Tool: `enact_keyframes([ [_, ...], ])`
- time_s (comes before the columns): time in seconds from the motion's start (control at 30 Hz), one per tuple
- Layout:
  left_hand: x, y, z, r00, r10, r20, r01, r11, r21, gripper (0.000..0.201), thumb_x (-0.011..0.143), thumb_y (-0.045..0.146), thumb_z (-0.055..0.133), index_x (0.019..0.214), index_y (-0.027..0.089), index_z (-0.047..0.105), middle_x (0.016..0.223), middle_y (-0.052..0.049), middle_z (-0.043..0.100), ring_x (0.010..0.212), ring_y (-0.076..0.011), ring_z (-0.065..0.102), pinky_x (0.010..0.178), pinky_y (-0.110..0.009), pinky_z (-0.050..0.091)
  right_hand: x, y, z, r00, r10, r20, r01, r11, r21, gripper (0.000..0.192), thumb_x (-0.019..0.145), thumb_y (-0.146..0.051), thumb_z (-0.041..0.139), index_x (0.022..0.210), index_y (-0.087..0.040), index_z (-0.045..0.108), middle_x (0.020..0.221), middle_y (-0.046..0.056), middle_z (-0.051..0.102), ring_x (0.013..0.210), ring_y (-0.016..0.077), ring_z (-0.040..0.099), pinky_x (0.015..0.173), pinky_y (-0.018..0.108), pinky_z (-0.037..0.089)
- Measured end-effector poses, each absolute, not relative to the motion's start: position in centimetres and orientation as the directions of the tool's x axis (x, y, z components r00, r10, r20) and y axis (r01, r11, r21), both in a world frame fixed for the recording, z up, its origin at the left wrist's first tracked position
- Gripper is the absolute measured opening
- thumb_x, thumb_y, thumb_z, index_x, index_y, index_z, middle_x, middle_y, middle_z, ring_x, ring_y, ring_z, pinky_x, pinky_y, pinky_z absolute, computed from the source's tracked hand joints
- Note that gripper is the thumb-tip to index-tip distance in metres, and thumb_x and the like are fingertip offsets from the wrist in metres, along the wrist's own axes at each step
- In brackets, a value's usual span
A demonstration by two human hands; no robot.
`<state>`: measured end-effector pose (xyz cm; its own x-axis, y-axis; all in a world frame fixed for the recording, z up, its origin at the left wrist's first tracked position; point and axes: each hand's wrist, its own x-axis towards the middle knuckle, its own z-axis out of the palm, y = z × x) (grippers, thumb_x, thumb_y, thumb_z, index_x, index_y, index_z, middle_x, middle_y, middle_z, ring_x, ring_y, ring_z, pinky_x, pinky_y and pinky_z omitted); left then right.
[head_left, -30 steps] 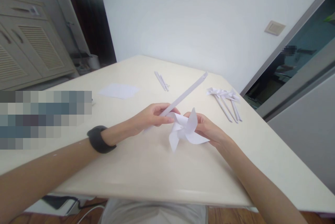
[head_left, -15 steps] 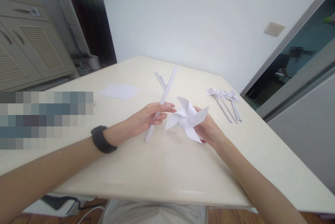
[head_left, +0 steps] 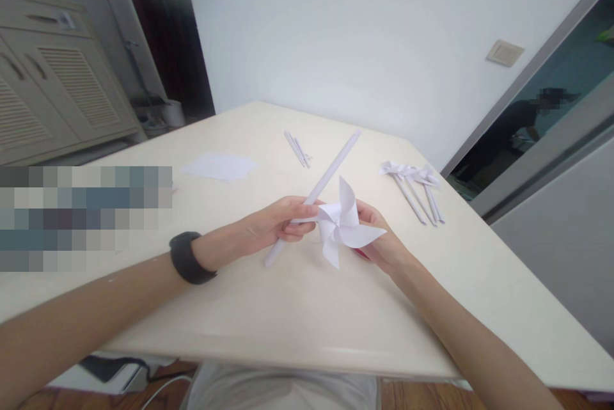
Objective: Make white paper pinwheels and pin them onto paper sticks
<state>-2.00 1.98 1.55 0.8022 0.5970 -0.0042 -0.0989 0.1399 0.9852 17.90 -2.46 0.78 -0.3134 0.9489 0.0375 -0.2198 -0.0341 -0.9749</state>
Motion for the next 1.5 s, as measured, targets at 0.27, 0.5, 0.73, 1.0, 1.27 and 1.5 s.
enact_keyframes([
  [0.27,-1.9,1.6,1.6,0.813,0.582,-0.032,-0.078,0.162,0.984,0.023,0.075,0.032,0.062,0.089,0.015,0.057,0.06,0.006,0.024,0.049,-0.0057,0.011,0.043,-0.022,0.009,17.8,-2.7,1.0,-0.326,0.945,0.024,-0.18,-0.037,-0.983,0.026,0.073,-0.033,0.066,0.093,-0.019,0.057,0.063,-0.003,0.05,0.046,0.0058,0.034,0.045,0.02,0.027],
  [0.5,-1.5,1.4,1.5,0.76,0.649,-0.049,-0.05,0.133,0.99,0.02,0.074,0.029,0.063,0.089,0.016,0.057,0.06,0.006,0.025,0.048,-0.0051,0.012,0.043,-0.022,0.008,17.7,-2.7,0.9,-0.301,0.952,0.048,-0.175,-0.006,-0.985,0.024,0.072,-0.034,0.066,0.09,-0.019,0.058,0.064,-0.003,0.052,0.049,0.0066,0.039,0.046,0.02,0.029],
  [0.73,-1.4,1.4,1.4,0.761,0.648,-0.043,-0.081,0.16,0.984,0.021,0.076,0.027,0.064,0.092,0.017,0.055,0.06,0.007,0.023,0.047,-0.0041,0.009,0.042,-0.02,0.007,17.4,-2.5,0.1,-0.244,0.965,0.093,-0.256,0.028,-0.966,0.019,0.072,-0.029,0.067,0.085,-0.019,0.057,0.075,-0.001,0.055,0.061,0.0079,0.045,0.051,0.018,0.033],
  [1.0,-1.2,0.9,1.5,0.758,0.652,-0.02,-0.14,0.194,0.971,0.022,0.074,0.026,0.065,0.091,0.017,0.054,0.061,0.007,0.024,0.048,-0.0039,0.009,0.04,-0.018,0.007,17.0,-2.7,0.0,-0.225,0.962,0.154,-0.273,0.089,-0.958,0.015,0.073,-0.026,0.067,0.081,-0.02,0.056,0.078,0.0,0.055,0.064,0.0094,0.046,0.057,0.02,0.035],
  [1.27,-1.1,0.7,1.7,0.746,0.666,-0.012,-0.136,0.17,0.976,0.022,0.075,0.028,0.064,0.091,0.017,0.055,0.058,0.007,0.024,0.047,-0.0039,0.008,0.04,-0.018,0.006,17.0,-2.8,0.3,-0.188,0.957,0.22,-0.177,0.187,-0.966,0.014,0.073,-0.027,0.066,0.076,-0.02,0.054,0.074,-0.001,0.053,0.064,0.0105,0.045,0.058,0.022,0.035],
  [1.5,-1.2,0.7,1.8,0.697,0.717,-0.004,-0.126,0.128,0.984,0.022,0.075,0.029,0.064,0.093,0.018,0.056,0.058,0.007,0.025,0.047,-0.004,0.011,0.04,-0.018,0.007,16.8,-3.1,0.6,-0.251,0.939,0.234,-0.068,0.224,-0.972,0.018,0.072,-0.023,0.065,0.089,-0.021,0.059,0.082,0.0,0.055,0.08,0.0139,0.051,0.073,0.027,0.041],
])
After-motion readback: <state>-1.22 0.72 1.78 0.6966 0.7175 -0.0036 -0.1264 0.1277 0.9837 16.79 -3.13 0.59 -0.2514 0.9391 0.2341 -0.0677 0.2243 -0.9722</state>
